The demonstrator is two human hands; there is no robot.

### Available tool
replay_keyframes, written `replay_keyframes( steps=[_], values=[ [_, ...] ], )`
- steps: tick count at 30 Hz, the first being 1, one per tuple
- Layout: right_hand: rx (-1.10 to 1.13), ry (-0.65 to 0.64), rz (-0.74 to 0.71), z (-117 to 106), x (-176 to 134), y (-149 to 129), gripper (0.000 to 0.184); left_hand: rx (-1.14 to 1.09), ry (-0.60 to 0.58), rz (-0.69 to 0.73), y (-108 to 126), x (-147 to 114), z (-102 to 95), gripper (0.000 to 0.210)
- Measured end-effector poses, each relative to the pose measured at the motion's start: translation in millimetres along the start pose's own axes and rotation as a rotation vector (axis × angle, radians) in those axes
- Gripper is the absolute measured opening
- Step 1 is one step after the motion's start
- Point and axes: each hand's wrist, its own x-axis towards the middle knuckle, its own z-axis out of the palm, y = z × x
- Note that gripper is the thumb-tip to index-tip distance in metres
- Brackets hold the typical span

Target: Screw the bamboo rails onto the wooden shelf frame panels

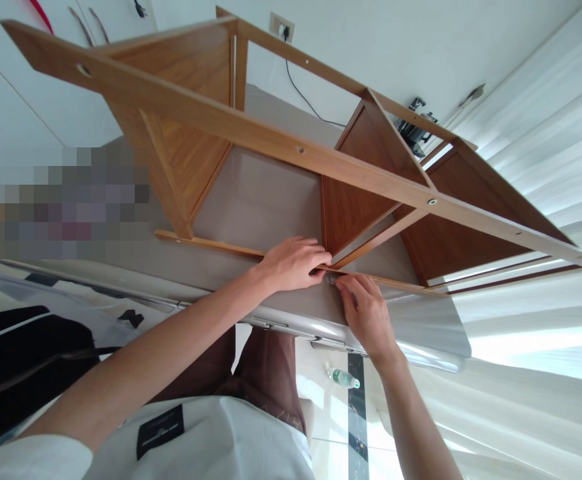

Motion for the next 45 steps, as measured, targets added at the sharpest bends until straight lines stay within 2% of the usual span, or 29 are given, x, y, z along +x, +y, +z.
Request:
replay_keyframes(
  steps=[8,22,28,35,42,45],
  values=[
    [-0.189,0.009,-0.074,-5.6,3.2,-8.9,0.019,0.000,0.013,0.005,0.2,-0.3,0.2,0.004],
    [-0.354,-0.011,-0.147,-12.2,9.8,-18.0,0.025,-0.013,-0.007,0.004,-1.2,-0.5,0.7,0.001],
    [-0.378,-0.014,-0.188,-13.9,10.9,-21.2,0.028,-0.017,0.002,0.005,-1.2,-0.7,1.3,0.003],
    [-0.357,-0.029,-0.173,-12.0,7.4,-16.9,0.033,-0.009,-0.004,0.002,0.1,-0.8,-1.8,0.004],
    [-0.406,-0.093,-0.282,-19.9,15.7,-13.8,0.032,-0.011,-0.004,0.007,-0.3,-0.4,-0.4,0.004],
    [-0.395,-0.100,-0.279,-22.0,19.8,-14.7,0.029,-0.016,-0.011,0.002,0.4,0.2,-1.7,0.004]
  ],
)
